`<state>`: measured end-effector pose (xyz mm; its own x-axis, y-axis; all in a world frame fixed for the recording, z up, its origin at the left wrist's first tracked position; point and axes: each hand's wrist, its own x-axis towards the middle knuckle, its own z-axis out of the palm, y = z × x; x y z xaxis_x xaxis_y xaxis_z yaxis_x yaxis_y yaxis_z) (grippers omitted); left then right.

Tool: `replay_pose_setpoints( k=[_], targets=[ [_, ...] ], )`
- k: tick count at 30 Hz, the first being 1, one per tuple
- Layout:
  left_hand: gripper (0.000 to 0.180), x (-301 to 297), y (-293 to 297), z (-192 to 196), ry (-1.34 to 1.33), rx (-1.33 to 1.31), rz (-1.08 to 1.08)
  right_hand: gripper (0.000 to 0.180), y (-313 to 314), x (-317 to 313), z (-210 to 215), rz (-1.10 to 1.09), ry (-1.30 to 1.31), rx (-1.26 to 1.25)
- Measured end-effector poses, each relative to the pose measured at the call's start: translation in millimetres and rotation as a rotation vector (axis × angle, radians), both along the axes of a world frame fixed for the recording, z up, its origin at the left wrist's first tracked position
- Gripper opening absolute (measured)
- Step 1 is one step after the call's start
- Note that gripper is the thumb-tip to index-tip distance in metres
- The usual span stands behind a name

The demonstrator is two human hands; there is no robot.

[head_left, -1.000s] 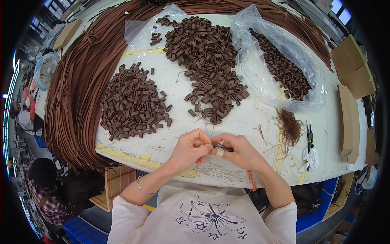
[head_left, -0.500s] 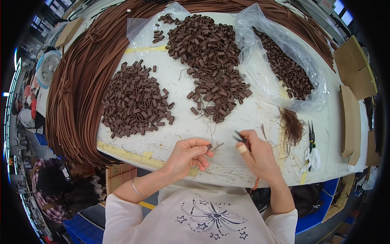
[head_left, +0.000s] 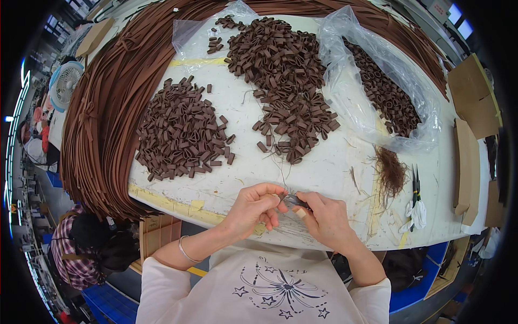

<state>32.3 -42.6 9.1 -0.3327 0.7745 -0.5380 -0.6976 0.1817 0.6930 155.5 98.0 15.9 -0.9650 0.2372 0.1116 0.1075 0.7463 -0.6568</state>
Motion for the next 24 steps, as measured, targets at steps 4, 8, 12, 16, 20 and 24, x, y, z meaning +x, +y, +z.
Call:
replay_pose_setpoints(
  k=[4, 8, 12, 16, 20, 24],
  targets=[
    [0.021, 0.8, -3.6, -4.8, 0.06, 0.043, -0.003, 0.019, 2.0, -0.8, -3.5, 0.016, 0.0, -0.058],
    [0.021, 2.0, -2.2, -1.7, 0.137, 0.025, -0.017, 0.019, 3.0, -3.2, 2.3, 0.019, -0.035, -0.146],
    [0.024, 3.5, -0.9, 0.4, 0.139, 0.017, -0.014, 0.019, 0.7, -2.9, 0.0, 0.018, -0.02, -0.054],
    [0.024, 3.3, -0.7, -1.0, 0.171, 0.009, -0.021, 0.019, -3.0, -3.7, 2.0, 0.011, -0.014, 0.024],
    [0.023, 4.3, -0.4, -1.6, 0.235, -0.007, -0.026, 0.019, -3.1, -4.9, 2.5, 0.007, 0.009, 0.039],
    [0.019, 5.2, 0.1, -1.6, 0.248, -0.016, -0.023, 0.019, -3.4, -4.7, 2.9, 0.01, 0.028, 0.063]
  ],
)
